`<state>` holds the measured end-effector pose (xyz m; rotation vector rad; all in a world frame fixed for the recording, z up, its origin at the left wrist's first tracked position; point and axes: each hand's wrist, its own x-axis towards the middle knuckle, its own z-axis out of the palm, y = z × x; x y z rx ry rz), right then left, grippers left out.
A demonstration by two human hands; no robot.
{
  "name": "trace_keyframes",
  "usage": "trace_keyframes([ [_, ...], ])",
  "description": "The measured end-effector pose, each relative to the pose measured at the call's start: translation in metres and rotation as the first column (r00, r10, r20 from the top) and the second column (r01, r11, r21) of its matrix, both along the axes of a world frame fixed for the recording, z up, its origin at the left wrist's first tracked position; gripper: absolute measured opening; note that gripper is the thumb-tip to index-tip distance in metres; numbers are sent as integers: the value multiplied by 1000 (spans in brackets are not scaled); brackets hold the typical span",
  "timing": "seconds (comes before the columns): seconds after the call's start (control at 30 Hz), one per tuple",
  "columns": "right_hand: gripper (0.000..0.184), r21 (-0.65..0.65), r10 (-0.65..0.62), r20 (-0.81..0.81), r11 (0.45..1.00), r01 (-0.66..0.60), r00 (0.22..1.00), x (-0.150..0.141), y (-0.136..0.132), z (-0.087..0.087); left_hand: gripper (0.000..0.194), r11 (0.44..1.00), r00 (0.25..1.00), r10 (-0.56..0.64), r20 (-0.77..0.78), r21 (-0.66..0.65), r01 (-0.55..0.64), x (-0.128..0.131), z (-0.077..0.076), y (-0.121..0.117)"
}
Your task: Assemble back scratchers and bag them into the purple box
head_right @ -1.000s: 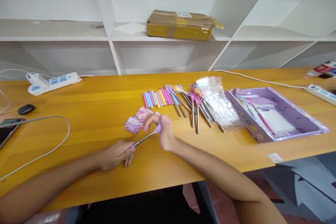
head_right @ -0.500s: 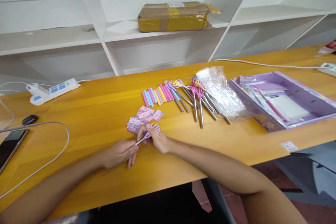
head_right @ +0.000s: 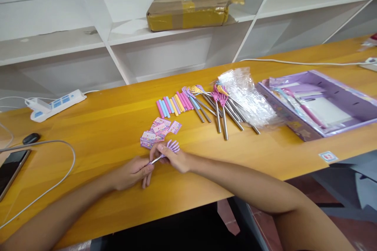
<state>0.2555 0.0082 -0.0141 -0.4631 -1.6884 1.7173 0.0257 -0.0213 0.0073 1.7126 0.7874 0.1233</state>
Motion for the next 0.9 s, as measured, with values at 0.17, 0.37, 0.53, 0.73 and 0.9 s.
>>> trace_keyframes([
  [0.17,66,287,-113,33,953,99,993,-2,-1,5,55,990,998,-6,-61,143,15,7,1,-4],
  [0.37,67,279,-201,-53,938,207,978,-2,4,5,56,1000,1000,9,-7,13,-9,1,1,1],
  [0.53,72,202,-263,-127,937,284,957,2,11,5,60,998,999,44,22,-50,-43,-1,-2,4],
  [0.73,78,116,-382,-97,913,392,919,19,38,23,61,990,993,96,73,-106,-88,0,-3,6],
  [0.9,77,126,-442,-115,882,455,889,73,74,74,60,983,983,109,149,-163,-84,1,-3,9],
])
